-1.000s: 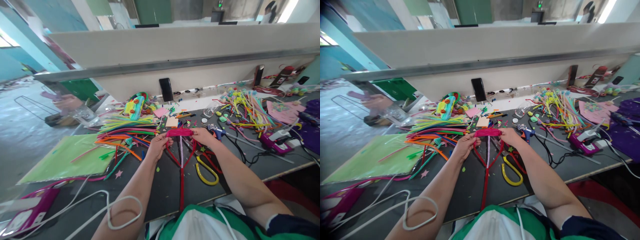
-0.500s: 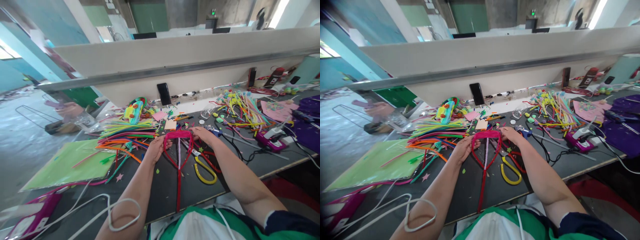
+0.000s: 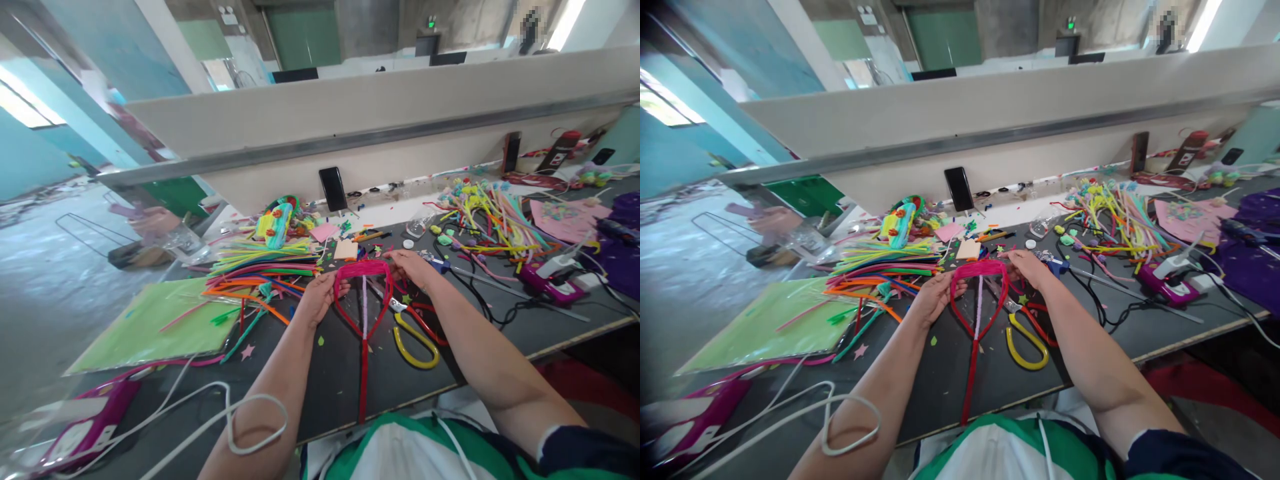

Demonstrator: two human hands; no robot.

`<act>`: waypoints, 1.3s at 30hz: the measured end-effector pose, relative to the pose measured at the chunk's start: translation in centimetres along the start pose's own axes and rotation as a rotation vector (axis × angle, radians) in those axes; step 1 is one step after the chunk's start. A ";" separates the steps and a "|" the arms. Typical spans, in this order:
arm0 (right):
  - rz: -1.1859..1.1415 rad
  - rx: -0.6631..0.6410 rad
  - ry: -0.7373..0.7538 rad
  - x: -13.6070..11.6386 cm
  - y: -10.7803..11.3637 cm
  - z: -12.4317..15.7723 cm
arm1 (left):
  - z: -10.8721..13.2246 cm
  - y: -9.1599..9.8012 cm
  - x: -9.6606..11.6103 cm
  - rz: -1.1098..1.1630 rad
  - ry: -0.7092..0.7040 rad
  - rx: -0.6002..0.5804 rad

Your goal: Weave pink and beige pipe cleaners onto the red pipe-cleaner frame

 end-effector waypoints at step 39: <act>1.208 0.432 0.389 -3.3 1.6 0.2 | -1.6 3.2 10.5 -1.765 -0.233 0.211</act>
Point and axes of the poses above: each hand's wrist, its own z-axis away from the middle knuckle, its own y-axis out of the back of the hand, x = y × z, the point moved 10 cm from there along -z, towards the middle knuckle, and after that the axes turned 10 degrees about z, right-handed, at the moved point
